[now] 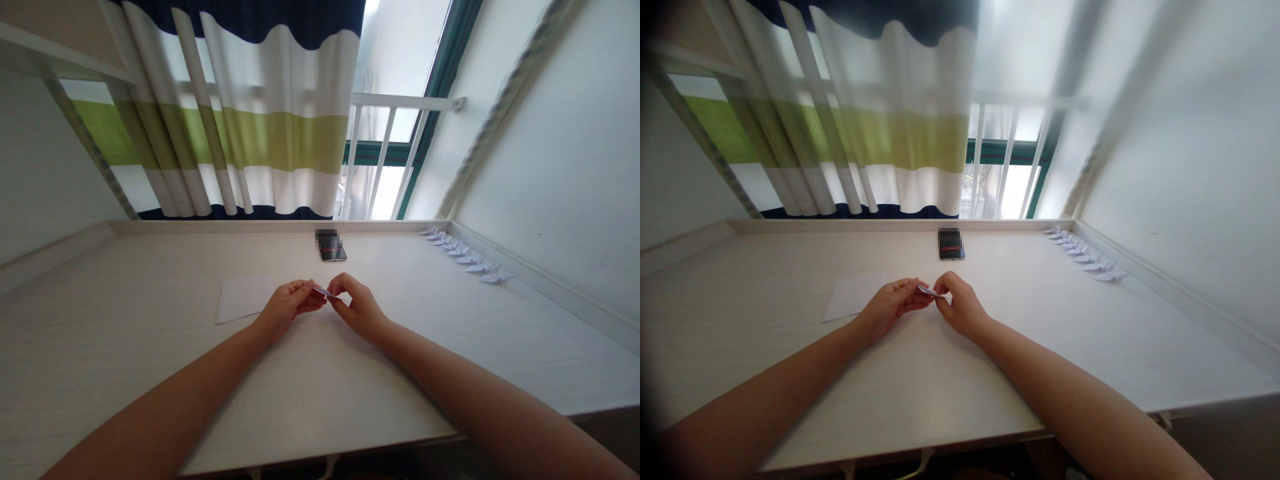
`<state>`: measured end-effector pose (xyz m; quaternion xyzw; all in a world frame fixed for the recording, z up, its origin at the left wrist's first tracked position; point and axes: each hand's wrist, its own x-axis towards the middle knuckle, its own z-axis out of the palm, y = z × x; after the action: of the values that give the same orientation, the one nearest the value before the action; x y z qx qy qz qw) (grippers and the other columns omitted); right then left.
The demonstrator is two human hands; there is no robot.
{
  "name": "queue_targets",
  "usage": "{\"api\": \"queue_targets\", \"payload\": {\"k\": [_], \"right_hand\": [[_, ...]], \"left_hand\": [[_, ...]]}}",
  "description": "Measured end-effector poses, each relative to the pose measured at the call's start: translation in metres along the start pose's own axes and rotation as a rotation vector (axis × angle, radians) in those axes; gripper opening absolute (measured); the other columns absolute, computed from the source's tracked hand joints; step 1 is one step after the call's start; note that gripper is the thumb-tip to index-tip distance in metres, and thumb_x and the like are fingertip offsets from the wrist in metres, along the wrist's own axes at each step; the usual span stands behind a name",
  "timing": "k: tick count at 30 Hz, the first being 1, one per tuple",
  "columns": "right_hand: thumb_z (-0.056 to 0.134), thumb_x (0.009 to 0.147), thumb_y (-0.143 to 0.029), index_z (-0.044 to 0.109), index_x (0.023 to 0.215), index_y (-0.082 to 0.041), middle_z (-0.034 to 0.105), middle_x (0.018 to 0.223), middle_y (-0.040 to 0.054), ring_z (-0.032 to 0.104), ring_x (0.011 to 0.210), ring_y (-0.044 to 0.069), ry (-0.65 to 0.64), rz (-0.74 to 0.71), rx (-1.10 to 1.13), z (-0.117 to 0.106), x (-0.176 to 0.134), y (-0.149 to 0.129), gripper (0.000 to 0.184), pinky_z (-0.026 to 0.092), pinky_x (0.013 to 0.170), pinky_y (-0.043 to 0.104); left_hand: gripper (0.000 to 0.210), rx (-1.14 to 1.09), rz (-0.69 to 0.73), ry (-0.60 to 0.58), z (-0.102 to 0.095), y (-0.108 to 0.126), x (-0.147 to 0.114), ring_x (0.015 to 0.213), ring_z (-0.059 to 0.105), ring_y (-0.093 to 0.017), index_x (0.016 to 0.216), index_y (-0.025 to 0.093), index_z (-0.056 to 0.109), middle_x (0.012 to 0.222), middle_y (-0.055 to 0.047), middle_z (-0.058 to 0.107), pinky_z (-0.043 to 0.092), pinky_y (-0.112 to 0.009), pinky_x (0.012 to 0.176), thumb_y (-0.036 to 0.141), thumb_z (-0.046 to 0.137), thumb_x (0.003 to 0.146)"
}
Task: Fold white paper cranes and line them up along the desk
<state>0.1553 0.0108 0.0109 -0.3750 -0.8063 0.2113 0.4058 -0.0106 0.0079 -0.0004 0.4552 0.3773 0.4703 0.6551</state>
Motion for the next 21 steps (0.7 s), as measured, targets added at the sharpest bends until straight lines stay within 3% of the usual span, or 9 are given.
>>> {"api": "queue_targets", "payload": {"k": [11, 21], "right_hand": [[0.045, 0.072, -0.013, 0.048, 0.075, -0.018, 0.053, 0.070, -0.0004, 0.048, 0.065, 0.011, -0.027, 0.063, -0.019, 0.0006, 0.0002, -0.0002, 0.007, 0.039, 0.061, 0.024], [0.046, 0.067, -0.005, 0.052, 0.079, -0.017, 0.054, 0.078, 0.0019, 0.052, 0.073, 0.012, -0.050, -0.051, -0.008, 0.0016, 0.0002, 0.0023, 0.018, 0.043, 0.067, 0.024]], "left_hand": [[0.027, 0.007, 0.055, -0.039, 0.0033, 0.0021, -0.0034, 0.081, 0.061, -0.015, 0.084, 0.011, 0.063, 0.082, -0.006, 0.068, 0.040, -0.035, 0.089, 0.032, 0.063, 0.069], [0.023, -0.017, 0.065, -0.036, 0.0024, -0.0007, -0.0019, 0.081, 0.061, -0.015, 0.083, 0.011, 0.063, 0.081, -0.005, 0.068, 0.040, -0.034, 0.089, 0.024, 0.066, 0.065]]}}
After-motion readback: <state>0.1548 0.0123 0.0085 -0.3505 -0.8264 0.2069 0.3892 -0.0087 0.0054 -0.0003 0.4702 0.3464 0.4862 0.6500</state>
